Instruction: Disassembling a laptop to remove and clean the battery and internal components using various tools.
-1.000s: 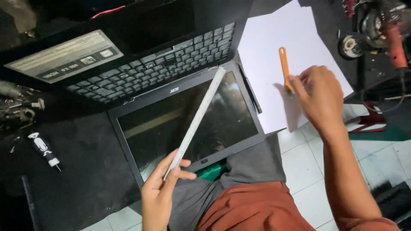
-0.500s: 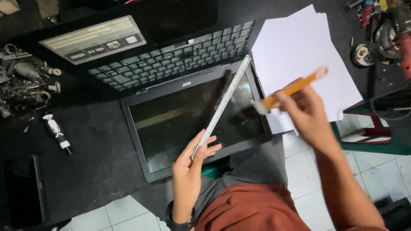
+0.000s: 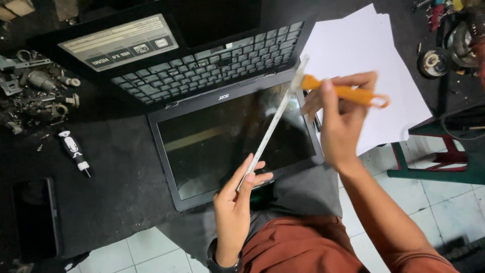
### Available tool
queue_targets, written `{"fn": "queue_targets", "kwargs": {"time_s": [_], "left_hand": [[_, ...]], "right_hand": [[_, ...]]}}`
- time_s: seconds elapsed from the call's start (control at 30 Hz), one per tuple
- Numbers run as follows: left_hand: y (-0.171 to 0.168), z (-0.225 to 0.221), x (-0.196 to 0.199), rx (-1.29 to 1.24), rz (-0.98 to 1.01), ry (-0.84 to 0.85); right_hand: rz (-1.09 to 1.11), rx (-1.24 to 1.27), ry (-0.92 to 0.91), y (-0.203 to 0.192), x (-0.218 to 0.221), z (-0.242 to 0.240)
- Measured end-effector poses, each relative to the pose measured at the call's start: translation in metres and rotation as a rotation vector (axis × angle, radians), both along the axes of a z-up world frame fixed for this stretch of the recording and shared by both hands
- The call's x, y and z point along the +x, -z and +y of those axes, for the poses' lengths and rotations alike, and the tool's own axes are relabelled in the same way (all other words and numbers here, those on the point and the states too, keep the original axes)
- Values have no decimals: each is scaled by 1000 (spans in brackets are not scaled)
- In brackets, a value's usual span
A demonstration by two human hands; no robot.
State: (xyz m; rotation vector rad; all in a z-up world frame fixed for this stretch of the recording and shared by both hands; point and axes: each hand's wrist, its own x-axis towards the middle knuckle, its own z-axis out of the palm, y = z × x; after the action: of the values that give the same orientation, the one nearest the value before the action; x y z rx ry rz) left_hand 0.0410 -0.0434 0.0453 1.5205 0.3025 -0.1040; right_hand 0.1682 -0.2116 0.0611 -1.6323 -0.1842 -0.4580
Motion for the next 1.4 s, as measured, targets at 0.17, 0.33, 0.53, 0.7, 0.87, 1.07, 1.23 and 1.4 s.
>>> {"fn": "queue_targets", "kwargs": {"time_s": [0.17,0.33,0.53,0.7,0.87,1.07,1.23,1.4], "left_hand": [[8,-3,-3,-69,25,-119],[4,3,-8,-62,22,-79],[-1,1,-10,-71,75,-68],[7,2,-7,-151,28,-152],[-1,3,-10,-123,15,-50],[10,2,-7,-180,83,-156],[-5,33,-4,-7,188,-48],[-29,55,-2,125,77,98]], "right_hand": [[10,-206,-241,12,-47,25],[96,-90,-162,13,-10,6],[43,-29,-183,10,-2,1],[-40,-384,-362,47,-58,8],[-88,-65,-90,-5,21,1],[57,-446,-296,14,-49,19],[151,-23,-627,3,-55,-5],[-228,-642,-359,-23,-16,-35]]}}
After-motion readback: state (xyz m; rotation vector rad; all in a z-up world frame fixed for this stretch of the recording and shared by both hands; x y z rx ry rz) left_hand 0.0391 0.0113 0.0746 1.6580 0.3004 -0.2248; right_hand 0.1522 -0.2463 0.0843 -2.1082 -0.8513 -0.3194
